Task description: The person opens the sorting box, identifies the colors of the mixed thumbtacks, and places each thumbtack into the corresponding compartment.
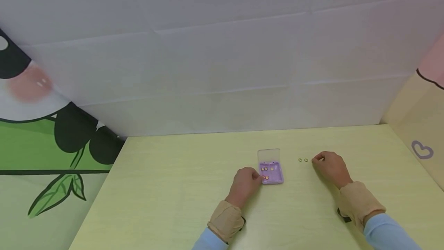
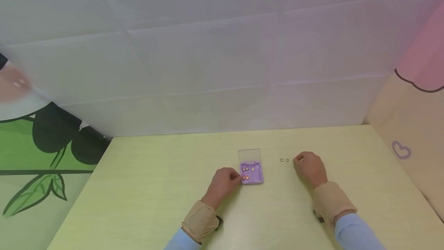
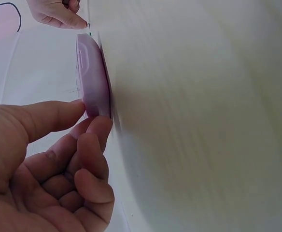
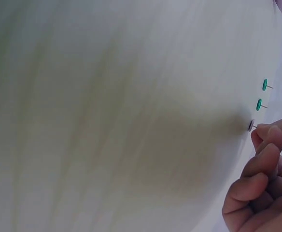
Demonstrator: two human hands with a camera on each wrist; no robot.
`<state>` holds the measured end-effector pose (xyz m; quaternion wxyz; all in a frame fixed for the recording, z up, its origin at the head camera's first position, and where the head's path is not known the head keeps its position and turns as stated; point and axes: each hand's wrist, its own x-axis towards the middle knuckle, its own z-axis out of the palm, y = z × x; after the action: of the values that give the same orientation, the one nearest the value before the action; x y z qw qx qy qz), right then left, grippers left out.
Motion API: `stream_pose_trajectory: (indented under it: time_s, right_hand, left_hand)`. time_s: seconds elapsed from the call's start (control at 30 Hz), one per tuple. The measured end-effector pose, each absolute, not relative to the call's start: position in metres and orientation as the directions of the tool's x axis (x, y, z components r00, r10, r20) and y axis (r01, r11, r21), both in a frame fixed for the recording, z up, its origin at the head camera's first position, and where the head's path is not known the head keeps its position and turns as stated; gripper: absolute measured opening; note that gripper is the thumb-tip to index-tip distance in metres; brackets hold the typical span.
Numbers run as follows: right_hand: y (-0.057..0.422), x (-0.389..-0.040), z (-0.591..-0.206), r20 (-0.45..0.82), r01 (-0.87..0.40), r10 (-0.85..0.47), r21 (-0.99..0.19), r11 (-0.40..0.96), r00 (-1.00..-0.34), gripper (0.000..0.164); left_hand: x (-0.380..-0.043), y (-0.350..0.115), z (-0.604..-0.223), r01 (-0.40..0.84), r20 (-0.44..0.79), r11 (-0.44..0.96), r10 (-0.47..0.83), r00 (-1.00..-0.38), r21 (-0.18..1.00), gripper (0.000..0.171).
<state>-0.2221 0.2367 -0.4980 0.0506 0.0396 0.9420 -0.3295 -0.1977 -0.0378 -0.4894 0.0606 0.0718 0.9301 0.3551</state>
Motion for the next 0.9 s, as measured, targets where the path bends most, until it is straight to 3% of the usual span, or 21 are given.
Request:
stream_pose_trajectory:
  time_s: [0.43,0.9]
  right_hand:
    - [0.239,-0.217,-0.491,-0.124,0.128,0.064,-0.631,0.765,-0.990,0.035]
    - [0.238,-0.207,-0.473,-0.241,0.235,0.069,-0.776,0.585,-0.968,0.044]
  left_hand:
    - [-0.197,-0.038,-0.488,0.087,-0.068,0.740,0.176,-0.982,0.667,0.017]
    - [-0.197,-0.037,-0.488,0.093,-0.061,0.736,0.180,-0.982,0.670,0.018]
